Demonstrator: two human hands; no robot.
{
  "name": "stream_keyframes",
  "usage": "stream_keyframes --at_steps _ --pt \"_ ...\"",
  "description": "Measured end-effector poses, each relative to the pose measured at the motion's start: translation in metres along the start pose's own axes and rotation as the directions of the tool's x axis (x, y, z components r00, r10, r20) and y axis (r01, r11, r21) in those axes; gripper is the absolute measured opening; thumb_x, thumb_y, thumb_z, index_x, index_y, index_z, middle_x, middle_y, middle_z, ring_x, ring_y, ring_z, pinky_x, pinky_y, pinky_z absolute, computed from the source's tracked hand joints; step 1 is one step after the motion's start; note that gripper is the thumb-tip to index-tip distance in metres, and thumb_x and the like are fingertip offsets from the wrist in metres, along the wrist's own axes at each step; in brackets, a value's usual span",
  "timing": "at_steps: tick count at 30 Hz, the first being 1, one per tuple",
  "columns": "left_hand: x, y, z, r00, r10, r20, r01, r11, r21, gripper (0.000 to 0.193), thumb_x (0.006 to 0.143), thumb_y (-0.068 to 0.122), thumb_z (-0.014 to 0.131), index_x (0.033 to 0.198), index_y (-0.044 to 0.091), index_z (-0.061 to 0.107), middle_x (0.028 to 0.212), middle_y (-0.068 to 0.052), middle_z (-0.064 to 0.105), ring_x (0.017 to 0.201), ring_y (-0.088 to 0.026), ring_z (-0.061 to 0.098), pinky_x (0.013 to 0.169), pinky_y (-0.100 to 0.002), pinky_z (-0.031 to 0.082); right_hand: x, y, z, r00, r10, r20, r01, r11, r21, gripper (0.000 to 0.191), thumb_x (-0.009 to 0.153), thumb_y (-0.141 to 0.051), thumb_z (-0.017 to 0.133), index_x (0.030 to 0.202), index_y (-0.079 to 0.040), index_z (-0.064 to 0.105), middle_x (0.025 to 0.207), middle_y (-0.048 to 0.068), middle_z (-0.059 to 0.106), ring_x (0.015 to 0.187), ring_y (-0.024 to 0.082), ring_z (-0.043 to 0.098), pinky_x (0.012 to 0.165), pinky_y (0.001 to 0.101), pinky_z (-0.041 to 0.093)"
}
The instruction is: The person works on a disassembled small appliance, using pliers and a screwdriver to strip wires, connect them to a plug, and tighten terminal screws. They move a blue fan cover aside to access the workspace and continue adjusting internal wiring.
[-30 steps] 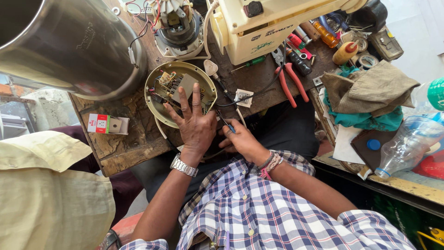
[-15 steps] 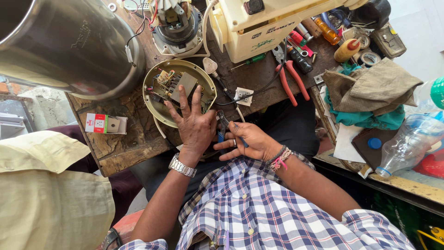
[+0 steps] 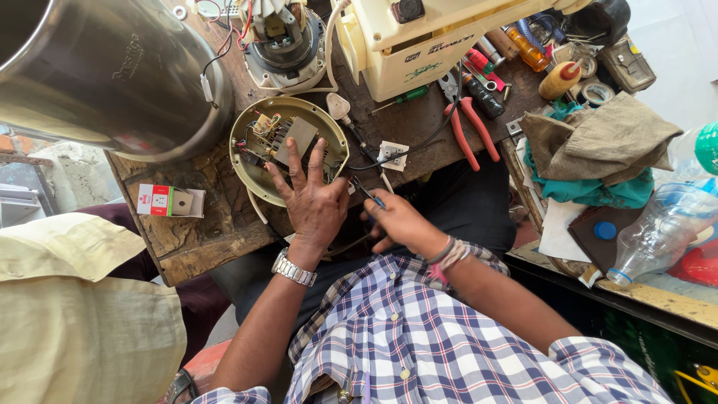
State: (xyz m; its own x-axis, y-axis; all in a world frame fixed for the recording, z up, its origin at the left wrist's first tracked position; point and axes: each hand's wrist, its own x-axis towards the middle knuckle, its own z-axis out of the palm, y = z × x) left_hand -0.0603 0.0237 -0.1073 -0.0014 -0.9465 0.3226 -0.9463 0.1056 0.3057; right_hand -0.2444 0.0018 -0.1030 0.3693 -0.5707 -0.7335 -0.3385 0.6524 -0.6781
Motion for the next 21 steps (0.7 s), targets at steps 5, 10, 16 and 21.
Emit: stream_keyframes --at_steps 5,10,16,21 --pt "0.0 0.001 -0.002 1.0 0.011 -0.006 -0.011 1.0 0.013 0.015 0.085 0.031 0.08 0.076 0.022 0.072 0.164 -0.009 0.043 0.159 -0.045 0.011 0.123 -0.072 -0.003 -0.014 0.002 0.008 0.68 -0.728 -0.083 0.248 0.336 -0.909 0.045 0.098 -0.026 0.065 0.134 -0.002 0.054 0.117 0.019 0.063 0.097 0.039 0.066 0.08 0.0472 0.055" --pt "0.0 0.002 -0.002 1.0 0.02 -0.007 -0.02 0.999 0.036 0.018 0.087 0.031 0.079 0.074 0.021 0.071 0.163 -0.012 0.044 0.158 -0.047 0.013 0.122 -0.073 -0.003 -0.017 -0.009 0.002 0.581 -0.792 -0.189 0.303 0.425 -0.853 0.042 0.097 -0.018 0.061 0.135 -0.002 0.053 0.124 0.018 0.063 0.109 0.038 0.064 0.089 0.0476 0.054" --pt "-0.002 0.002 -0.009 0.999 0.04 -0.019 -0.039 0.998 0.045 0.019 0.09 0.03 0.078 0.076 0.02 0.071 0.162 -0.013 0.045 0.158 -0.046 0.015 0.124 -0.072 0.001 -0.028 -0.049 -0.082 0.269 -0.923 -0.275 0.164 0.325 -0.932 0.053 0.112 -0.018 0.061 0.155 0.002 0.036 0.136 0.027 0.057 0.115 0.04 0.064 0.097 0.0461 0.054" --pt "0.001 0.004 -0.005 0.998 0.033 -0.05 -0.033 0.999 0.014 0.017 0.089 0.028 0.076 0.076 0.018 0.071 0.161 -0.013 0.047 0.157 -0.046 0.018 0.124 -0.07 0.004 -0.03 -0.012 -0.051 0.91 -0.316 -0.267 0.245 0.932 -0.268 0.051 0.101 -0.02 0.055 0.15 -0.01 0.043 0.124 0.012 0.064 0.087 0.02 0.069 0.071 0.0336 0.063"
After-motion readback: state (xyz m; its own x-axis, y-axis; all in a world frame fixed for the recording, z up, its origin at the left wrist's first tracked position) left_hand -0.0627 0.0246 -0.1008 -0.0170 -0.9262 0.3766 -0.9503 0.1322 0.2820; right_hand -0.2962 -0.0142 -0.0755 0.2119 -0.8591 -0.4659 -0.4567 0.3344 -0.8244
